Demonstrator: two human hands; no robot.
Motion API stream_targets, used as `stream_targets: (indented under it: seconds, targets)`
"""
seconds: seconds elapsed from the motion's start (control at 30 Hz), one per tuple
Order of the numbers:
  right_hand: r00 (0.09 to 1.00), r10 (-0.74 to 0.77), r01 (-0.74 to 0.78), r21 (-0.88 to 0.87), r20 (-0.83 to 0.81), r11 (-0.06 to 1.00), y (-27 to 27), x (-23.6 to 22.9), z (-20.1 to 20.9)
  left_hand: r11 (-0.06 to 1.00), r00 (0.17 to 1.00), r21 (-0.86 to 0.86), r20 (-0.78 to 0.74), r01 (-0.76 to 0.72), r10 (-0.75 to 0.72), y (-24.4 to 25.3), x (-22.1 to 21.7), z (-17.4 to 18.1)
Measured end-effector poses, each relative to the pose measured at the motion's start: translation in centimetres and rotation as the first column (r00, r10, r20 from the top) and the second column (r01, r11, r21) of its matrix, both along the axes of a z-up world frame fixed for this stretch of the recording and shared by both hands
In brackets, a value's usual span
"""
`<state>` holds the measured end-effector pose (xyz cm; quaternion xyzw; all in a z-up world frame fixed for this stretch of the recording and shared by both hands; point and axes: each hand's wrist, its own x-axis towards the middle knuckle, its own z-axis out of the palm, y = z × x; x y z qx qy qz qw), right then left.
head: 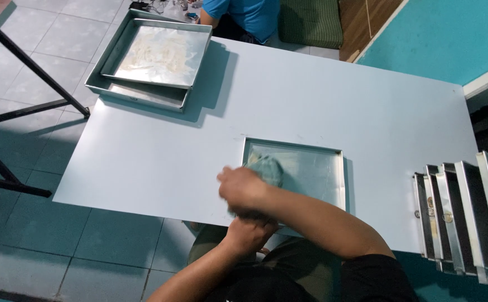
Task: The person wipes a rectangular metal tray with a cloth on a white table. They clean the inside surface, flip the tray, and clean the outside surface. Several similar trays are stacked nearby.
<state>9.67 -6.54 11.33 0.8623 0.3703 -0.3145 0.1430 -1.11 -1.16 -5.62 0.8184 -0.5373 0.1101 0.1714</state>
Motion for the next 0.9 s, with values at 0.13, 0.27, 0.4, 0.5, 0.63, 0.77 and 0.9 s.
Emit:
stream_targets:
  seconds: [0.13,0.27,0.4,0.5,0.63,0.77,0.9]
  targets:
    - [0.996,0.024,-0.026,-0.023,-0.08,0.999,0.8,-2.5,1.7,1.0,0.999,-0.02,-0.024,-0.024,0.023,0.4,-0.4,-0.2]
    - [0.989,-0.145,0.146,0.154,-0.018,0.977,-1.5,-3.9,4.4,0.989,0.992,-0.098,-0.074,-0.112,0.105,-0.1,-0.2,0.2]
    - [0.922,-0.319,0.24,0.324,0.219,0.915,-5.7,-7.2,9.4,0.964,0.973,-0.171,-0.149,-0.203,0.178,-0.7,-0.5,0.3]
    - [0.786,-0.475,0.171,0.599,0.395,0.782,-12.0,-9.0,5.8,0.95,0.98,-0.277,0.093,-0.143,0.175,-0.4,-0.2,4.9]
    - [0.768,-0.631,0.461,0.588,0.111,0.665,-16.8,-10.0,1.8,0.948,0.975,-0.278,0.116,-0.153,0.191,-0.4,-0.1,5.9]
    - [0.748,-0.621,0.46,0.49,0.235,0.74,-19.0,-11.7,-1.8,0.965,0.977,-0.205,0.104,-0.162,0.186,-0.3,0.0,5.7]
    - [0.771,-0.57,0.283,0.648,0.285,0.707,-18.3,-12.5,-5.7,0.948,0.973,-0.267,0.108,-0.171,0.206,-0.5,-0.1,5.9]
